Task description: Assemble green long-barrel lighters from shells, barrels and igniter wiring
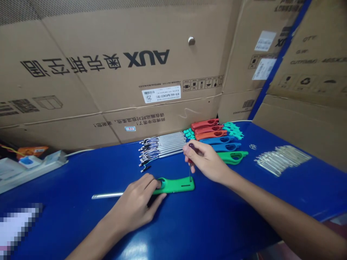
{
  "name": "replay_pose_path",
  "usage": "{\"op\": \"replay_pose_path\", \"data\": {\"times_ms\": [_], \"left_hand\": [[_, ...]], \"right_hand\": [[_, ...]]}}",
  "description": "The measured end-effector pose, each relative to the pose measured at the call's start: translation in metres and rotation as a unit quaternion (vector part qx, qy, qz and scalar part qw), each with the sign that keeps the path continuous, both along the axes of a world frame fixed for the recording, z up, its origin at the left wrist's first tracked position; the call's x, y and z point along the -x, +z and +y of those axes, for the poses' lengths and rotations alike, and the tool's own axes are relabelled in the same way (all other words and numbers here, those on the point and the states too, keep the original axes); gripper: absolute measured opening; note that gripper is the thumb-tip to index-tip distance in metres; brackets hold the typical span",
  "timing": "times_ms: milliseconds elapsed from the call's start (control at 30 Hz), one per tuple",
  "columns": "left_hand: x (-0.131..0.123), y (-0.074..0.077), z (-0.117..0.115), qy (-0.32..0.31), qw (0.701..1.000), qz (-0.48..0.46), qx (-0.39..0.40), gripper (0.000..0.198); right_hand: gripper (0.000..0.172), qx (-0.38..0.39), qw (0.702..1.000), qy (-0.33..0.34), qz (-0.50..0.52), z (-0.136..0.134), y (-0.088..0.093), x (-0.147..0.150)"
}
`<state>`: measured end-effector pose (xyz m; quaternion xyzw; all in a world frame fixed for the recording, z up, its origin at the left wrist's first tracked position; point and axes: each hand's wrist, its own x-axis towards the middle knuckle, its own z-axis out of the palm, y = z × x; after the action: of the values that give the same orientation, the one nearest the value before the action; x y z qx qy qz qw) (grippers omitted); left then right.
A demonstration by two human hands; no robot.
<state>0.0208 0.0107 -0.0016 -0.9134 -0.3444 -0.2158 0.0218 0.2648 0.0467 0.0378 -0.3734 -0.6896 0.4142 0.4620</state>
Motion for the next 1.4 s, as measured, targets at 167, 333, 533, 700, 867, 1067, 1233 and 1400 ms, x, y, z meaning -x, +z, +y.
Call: {"op": "replay_pose_path", "data": {"times_ms": [167, 333, 533, 700, 867, 1067, 1233, 1400], "left_hand": [[0.003, -0.001, 0.002, 0.016, 1.0, 0.006, 0.008, 0.015], [0.005, -0.002, 0.003, 0.019, 1.0, 0.006, 0.01, 0.016], [0.006, -0.002, 0.003, 0.027, 0.999, 0.023, 0.024, 0.021], [0.006, -0.001, 0.004, 0.037, 0.998, 0.035, 0.044, 0.024], [0.003, 0.003, 0.003, 0.044, 0.997, 0.054, 0.044, 0.025], [0.002, 0.009, 0.001, 0.047, 0.995, 0.085, 0.021, 0.026], [0.001, 0.012, 0.0, 0.042, 0.994, 0.095, 0.031, 0.025], [0.001, 0.012, 0.002, 0.045, 0.993, 0.093, 0.052, 0.024]], "right_hand": [[0.041, -0.005, 1.0, 0.0, 0.001, 0.001, -0.004, 0.001], [0.038, -0.011, 1.0, -0.015, -0.017, 0.001, -0.005, 0.0], [0.026, -0.032, 0.998, -0.045, -0.027, 0.001, -0.007, 0.001], [0.037, -0.119, 0.99, -0.069, 0.005, 0.0, -0.013, 0.002], [0.011, -0.201, 0.978, -0.037, -0.04, -0.005, -0.002, 0.0], [0.013, -0.319, 0.944, -0.052, -0.07, -0.007, 0.007, -0.003], [0.014, -0.327, 0.943, -0.04, -0.046, -0.006, 0.002, -0.001], [0.025, -0.295, 0.953, -0.037, -0.055, -0.012, 0.004, 0.0]]}}
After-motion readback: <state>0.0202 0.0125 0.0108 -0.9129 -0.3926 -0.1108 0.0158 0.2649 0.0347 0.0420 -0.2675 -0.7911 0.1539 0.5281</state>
